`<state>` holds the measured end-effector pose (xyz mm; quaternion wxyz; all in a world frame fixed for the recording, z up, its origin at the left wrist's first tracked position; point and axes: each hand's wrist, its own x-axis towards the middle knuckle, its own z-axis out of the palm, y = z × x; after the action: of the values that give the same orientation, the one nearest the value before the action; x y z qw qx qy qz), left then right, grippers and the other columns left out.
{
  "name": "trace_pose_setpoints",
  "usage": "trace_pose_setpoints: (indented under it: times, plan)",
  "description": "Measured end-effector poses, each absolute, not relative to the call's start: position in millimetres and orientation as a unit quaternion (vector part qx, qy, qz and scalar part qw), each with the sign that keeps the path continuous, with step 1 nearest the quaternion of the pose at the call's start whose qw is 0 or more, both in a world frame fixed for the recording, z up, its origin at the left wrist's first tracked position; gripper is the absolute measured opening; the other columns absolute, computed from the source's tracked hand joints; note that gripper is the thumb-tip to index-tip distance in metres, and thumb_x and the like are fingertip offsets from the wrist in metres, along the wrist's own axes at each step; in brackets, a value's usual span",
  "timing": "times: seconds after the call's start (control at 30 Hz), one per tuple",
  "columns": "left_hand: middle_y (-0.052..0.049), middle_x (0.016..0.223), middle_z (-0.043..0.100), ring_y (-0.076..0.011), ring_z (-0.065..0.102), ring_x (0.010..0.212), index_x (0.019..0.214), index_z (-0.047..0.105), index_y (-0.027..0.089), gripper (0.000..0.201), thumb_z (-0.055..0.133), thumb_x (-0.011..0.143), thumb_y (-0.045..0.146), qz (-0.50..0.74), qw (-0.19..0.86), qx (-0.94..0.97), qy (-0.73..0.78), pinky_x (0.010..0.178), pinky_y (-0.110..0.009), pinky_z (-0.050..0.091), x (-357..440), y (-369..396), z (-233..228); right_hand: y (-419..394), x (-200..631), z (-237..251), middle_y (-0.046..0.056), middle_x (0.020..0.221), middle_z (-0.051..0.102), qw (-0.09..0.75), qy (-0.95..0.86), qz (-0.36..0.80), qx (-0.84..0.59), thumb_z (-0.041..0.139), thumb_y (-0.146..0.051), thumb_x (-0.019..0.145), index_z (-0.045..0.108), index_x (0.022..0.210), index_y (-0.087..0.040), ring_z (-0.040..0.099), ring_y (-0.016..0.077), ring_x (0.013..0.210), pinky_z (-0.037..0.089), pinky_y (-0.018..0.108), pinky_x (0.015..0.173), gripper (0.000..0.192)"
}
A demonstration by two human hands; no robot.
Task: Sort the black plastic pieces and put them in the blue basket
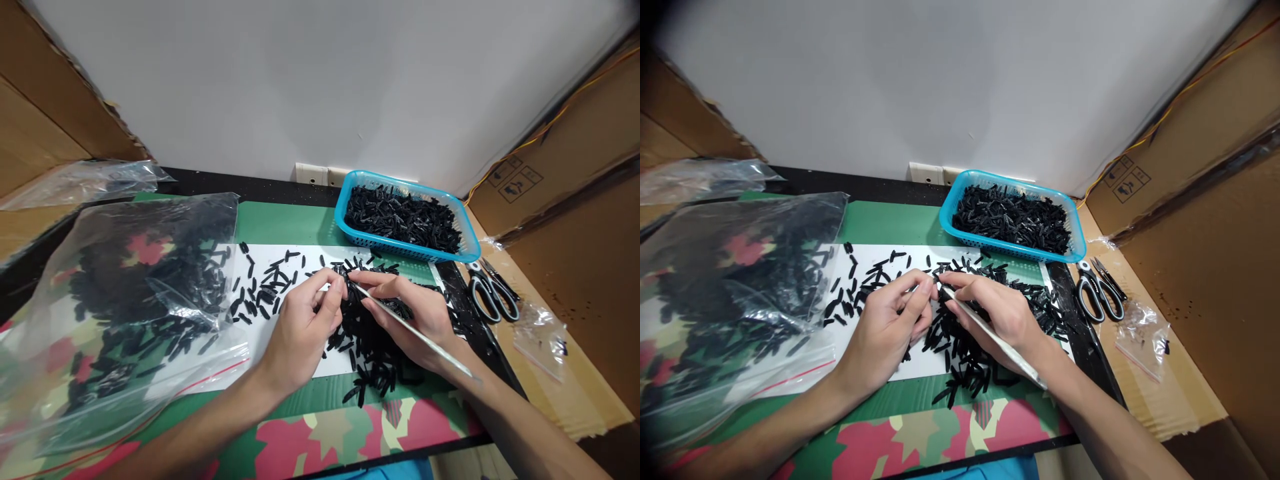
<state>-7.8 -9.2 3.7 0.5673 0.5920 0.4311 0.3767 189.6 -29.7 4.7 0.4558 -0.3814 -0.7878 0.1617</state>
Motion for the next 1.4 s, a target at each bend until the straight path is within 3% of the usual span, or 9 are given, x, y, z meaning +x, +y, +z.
trace_pose_setpoints:
  times: [0.33,0.7,0.93,1.17,1.4]
  plan:
    - [0.01,0.055,0.039,-0.0083,0.038,0.05,0.088,0.054,0.023,0.035,0.051,0.107,0.052,0.37,0.545,0.612,0.437,0.048,-0.022,0.03,-10,-10,2,-30,191,0,0.012,0.128,0.079,0.473,-0.76,0.216,-0.39,0.07,-0.015,0.099,0.062,0.103,-0.022,0.078,0.0204,0.118,0.065,0.03,0.097,0.011]
    - [0.01,0.058,0.038,-0.0083,0.035,0.052,0.09,0.054,0.022,0.033,0.048,0.109,0.048,0.354,0.498,0.654,0.446,0.051,-0.022,0.029,-10,-11,3,-30,190,5,0.013,0.124,0.08,0.459,-0.781,0.174,-0.386,0.066,-0.012,0.1,0.059,0.099,-0.022,0.08,0.0195,0.112,0.066,0.027,0.093,0.012]
    - [0.009,0.06,0.037,-0.0083,0.035,0.054,0.087,0.052,0.022,0.034,0.047,0.109,0.047,0.35,0.49,0.66,0.449,0.051,-0.023,0.028,-10,-12,1,-27,190,2,0.025,0.123,0.076,0.406,-0.853,0.028,-0.329,0.061,0.001,0.097,0.057,0.099,-0.016,0.077,0.0273,0.116,0.067,0.036,0.094,0.017]
    - [0.008,0.063,0.037,-0.0083,0.035,0.054,0.084,0.051,0.021,0.034,0.049,0.107,0.045,0.349,0.516,0.638,0.453,0.05,-0.022,0.027,-6,-9,-1,-29,179,3,0.023,0.122,0.075,0.327,-0.871,-0.096,-0.353,0.055,-0.004,0.102,0.058,0.092,-0.015,0.075,0.0293,0.109,0.064,0.04,0.093,0.016]
    - [0.007,0.066,0.038,-0.0093,0.037,0.056,0.08,0.048,0.021,0.036,0.052,0.105,0.046,0.356,0.546,0.615,0.443,0.049,-0.022,0.03,-3,-5,0,-33,170,9,0.023,0.12,0.077,0.289,-0.861,-0.189,-0.373,0.047,-0.007,0.104,0.059,0.087,-0.018,0.076,0.0268,0.094,0.062,0.038,0.082,0.023]
